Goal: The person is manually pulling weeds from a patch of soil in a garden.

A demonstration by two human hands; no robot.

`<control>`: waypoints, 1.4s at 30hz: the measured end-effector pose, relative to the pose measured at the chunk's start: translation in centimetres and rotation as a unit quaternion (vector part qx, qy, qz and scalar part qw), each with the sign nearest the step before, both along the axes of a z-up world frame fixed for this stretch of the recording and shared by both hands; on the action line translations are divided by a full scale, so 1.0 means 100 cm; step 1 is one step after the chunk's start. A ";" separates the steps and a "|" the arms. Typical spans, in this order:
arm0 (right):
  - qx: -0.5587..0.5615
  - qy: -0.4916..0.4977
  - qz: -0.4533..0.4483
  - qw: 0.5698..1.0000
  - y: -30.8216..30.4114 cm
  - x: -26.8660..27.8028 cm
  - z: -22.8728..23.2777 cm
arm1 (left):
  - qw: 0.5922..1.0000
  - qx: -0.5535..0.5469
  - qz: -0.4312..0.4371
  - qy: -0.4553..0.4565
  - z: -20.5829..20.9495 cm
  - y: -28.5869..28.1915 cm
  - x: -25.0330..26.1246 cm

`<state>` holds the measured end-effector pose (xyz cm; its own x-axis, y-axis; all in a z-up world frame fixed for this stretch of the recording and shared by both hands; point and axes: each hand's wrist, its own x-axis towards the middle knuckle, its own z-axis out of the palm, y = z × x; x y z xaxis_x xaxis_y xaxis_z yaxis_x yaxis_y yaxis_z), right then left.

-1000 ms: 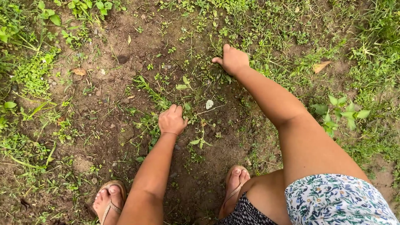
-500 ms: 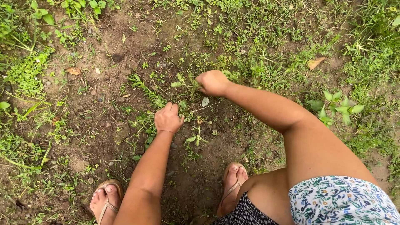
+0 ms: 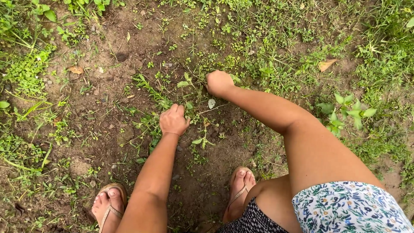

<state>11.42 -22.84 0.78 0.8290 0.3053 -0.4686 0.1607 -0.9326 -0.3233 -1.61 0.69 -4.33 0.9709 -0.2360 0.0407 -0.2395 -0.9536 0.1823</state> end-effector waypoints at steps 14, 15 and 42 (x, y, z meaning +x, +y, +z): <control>0.122 -0.160 0.218 0.955 0.052 0.024 0.049 | 1.000 -0.005 0.003 0.001 0.006 0.000 0.003; 0.122 -0.159 0.219 0.955 0.052 0.025 0.035 | 1.000 -0.005 0.004 0.002 0.001 0.001 -0.002; -0.080 -0.022 0.128 0.988 0.072 0.036 -0.005 | 0.999 -0.016 0.017 -0.034 -0.013 0.000 -0.001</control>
